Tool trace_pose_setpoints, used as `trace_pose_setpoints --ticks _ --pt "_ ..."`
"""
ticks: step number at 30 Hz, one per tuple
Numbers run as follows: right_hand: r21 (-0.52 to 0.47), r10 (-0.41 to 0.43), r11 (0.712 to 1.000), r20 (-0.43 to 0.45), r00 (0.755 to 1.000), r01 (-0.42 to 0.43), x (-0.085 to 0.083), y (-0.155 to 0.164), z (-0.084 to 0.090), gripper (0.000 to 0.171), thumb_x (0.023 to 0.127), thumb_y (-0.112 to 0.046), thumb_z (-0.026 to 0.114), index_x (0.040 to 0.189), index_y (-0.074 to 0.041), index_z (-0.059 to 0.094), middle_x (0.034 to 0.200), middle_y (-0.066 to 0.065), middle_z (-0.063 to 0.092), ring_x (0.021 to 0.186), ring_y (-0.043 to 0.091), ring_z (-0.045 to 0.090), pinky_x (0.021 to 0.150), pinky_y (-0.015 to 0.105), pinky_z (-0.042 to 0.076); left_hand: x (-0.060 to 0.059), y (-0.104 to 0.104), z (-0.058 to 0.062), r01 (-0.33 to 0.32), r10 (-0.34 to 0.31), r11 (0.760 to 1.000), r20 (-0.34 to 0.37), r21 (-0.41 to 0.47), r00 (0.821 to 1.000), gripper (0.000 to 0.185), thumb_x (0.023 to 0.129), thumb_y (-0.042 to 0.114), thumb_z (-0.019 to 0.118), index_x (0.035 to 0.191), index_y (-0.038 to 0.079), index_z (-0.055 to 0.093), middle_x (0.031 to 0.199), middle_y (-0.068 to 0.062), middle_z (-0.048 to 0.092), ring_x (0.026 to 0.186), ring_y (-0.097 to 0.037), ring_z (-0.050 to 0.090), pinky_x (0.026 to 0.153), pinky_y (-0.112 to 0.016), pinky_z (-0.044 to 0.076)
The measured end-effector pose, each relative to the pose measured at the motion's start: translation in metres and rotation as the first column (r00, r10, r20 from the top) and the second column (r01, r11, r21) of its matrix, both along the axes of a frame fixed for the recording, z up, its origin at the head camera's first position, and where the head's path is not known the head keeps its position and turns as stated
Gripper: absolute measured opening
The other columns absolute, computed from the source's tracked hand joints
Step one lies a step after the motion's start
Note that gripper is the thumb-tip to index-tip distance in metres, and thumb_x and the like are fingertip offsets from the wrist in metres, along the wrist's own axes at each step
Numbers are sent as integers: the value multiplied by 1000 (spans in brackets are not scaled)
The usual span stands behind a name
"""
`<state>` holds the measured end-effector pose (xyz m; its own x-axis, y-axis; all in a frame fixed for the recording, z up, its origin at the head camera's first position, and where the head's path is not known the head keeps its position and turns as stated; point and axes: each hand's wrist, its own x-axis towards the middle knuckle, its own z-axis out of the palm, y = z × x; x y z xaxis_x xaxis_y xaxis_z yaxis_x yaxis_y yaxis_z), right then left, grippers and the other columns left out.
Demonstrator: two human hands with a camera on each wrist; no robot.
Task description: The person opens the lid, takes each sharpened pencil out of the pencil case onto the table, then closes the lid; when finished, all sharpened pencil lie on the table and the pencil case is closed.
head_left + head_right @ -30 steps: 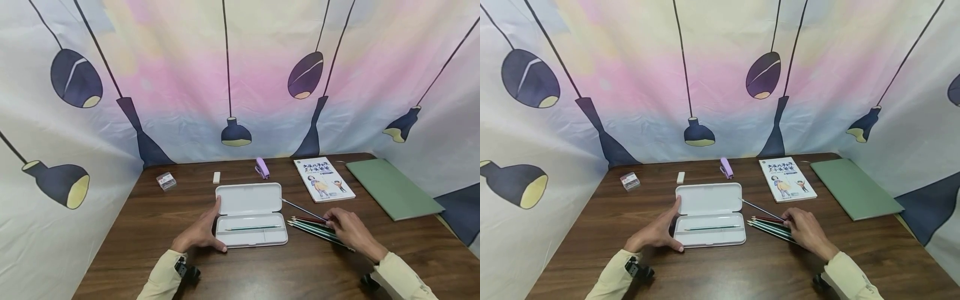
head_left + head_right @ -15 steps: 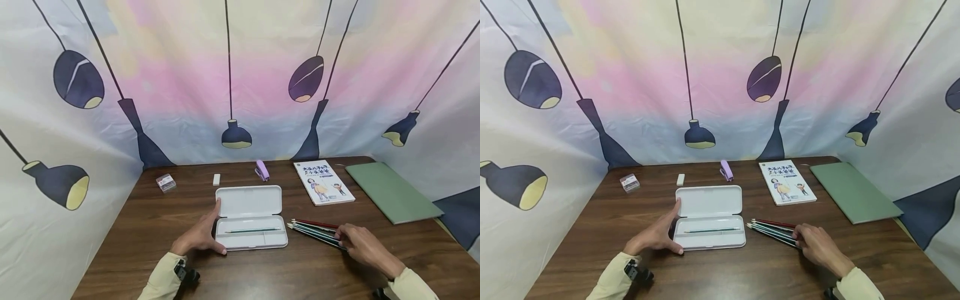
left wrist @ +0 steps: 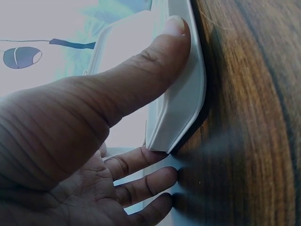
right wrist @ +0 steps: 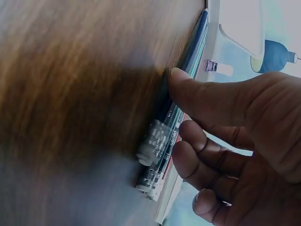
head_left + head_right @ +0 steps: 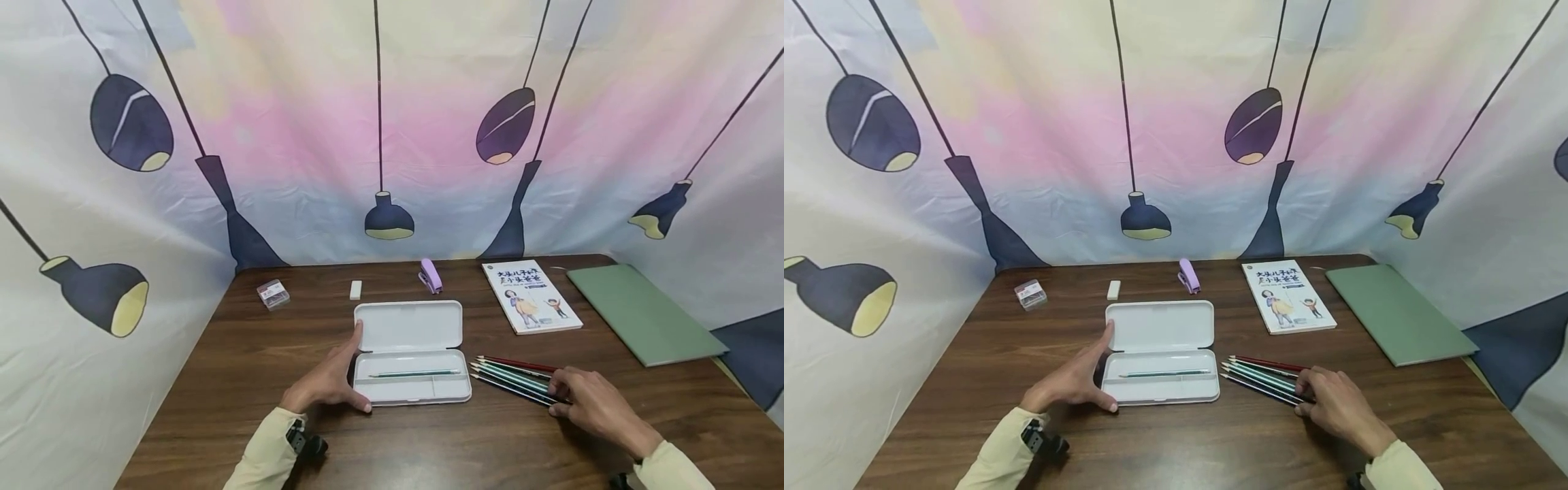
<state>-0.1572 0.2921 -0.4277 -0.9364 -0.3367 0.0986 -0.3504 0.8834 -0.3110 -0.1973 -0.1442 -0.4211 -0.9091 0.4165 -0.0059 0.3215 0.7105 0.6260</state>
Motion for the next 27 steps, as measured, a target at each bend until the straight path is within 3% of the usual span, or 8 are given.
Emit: trace_pose_setpoints --ticks 7,11,17,20,23,27 --pt "-11 8 1000 -34 999 -8 -2 -3 2 24 68 -16 79 71 -23 56 67 -16 46 57 -2 42 52 25 37 -2 1 3 -11 11 1000 4 -10 1000 139 47 32 90 147 12 -4 130 -17 44 125 -33 30 102 -48 22" --pt "-19 52 998 -91 995 -54 -9 -15 5 22 69 -15 78 72 -22 57 68 -15 48 57 -1 42 52 25 37 -2 0 6 -20 20 1000 5 -14 1000 139 47 31 90 147 12 -4 131 -17 43 126 -32 30 102 -48 22" --pt "-39 142 987 -240 960 -156 -26 -45 8 20 69 -14 78 82 -15 63 74 -10 56 62 3 49 60 29 41 -2 -2 6 -22 21 1000 -9 -13 1000 138 46 31 90 146 10 -3 131 -18 43 126 -33 29 102 -49 21" --pt "-96 198 968 -285 938 -234 -35 -64 8 31 71 -15 77 99 -10 63 79 -6 60 67 7 53 64 32 43 -1 -1 4 -13 13 1000 -4 -20 1000 138 47 32 90 146 11 -4 131 -17 43 126 -32 29 102 -48 21" --pt "-190 265 929 -258 929 -318 -44 -86 8 43 75 -12 74 115 -6 57 86 -2 62 72 10 56 66 31 45 0 0 2 -8 8 1000 -2 -27 1000 138 48 32 90 146 10 -4 130 -17 43 125 -33 29 102 -49 21" --pt "-215 328 901 -228 917 -376 -51 -114 6 45 77 -11 72 118 -6 55 90 -1 63 77 9 57 70 30 45 2 1 1 6 -6 1000 -12 -23 1000 137 48 34 90 146 8 -3 129 -18 44 123 -34 32 101 -49 23"
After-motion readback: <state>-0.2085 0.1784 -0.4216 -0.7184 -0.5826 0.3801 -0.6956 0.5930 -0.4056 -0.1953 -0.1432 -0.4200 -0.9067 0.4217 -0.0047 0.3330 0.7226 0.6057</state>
